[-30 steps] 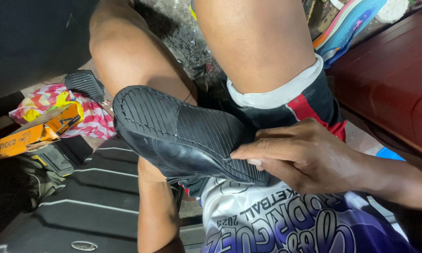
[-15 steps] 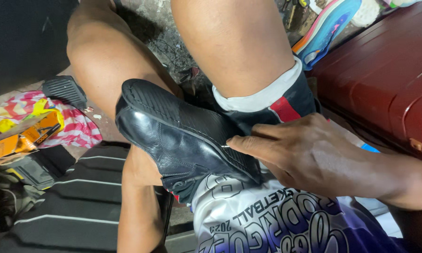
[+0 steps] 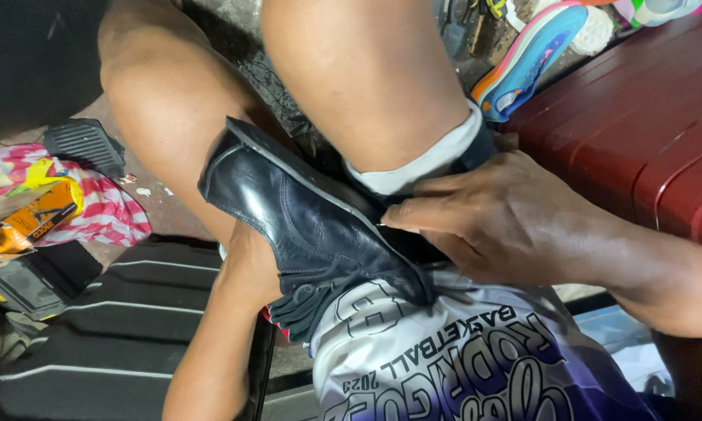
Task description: The person sits on the floor and sews the sole of a black shoe using a needle and thread. They repeatedly push the needle through the shoe's edge and pull the thread to stitch the sole to the upper.
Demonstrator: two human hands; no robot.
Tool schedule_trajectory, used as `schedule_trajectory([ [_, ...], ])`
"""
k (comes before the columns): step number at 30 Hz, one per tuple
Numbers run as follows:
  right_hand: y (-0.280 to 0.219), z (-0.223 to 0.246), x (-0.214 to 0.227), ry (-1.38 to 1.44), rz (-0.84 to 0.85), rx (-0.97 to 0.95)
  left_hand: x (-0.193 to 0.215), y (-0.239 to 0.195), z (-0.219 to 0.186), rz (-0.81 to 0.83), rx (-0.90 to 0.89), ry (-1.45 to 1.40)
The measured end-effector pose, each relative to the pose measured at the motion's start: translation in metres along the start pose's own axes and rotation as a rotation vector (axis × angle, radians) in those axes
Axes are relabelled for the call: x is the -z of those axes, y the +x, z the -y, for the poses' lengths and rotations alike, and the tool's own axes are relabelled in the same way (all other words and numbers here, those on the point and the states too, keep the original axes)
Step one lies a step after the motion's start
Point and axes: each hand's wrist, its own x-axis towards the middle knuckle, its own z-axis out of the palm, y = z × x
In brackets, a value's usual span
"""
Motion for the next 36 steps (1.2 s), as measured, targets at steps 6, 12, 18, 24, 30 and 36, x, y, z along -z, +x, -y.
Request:
schedule_trajectory([
  [6,0.011,0.007,0.008,-0.062,0.093,-0.047,-0.004,0.009,-0.005,0.011,-0.124,0.014],
  [12,0.017,0.007,0.009,-0.004,0.076,-0.068,-0.004,0.006,0.003,0.082,-0.109,0.037],
  [18,0.014,0.008,-0.001,-0.019,0.006,-0.024,0.0,0.014,0.004,0.117,-0.075,0.057],
  [24,0.013,0.011,-0.014,-0.136,-0.021,0.061,0.006,0.026,0.0,0.201,-0.064,0.022],
  [30,0.024,0.01,-0.019,-0.037,-0.074,0.074,0.009,0.03,0.0,0.188,-0.122,0.017],
  [36,0.021,-0.005,-0.003,0.134,-0.064,0.097,0.002,0.027,0.005,0.11,-0.13,0.032],
])
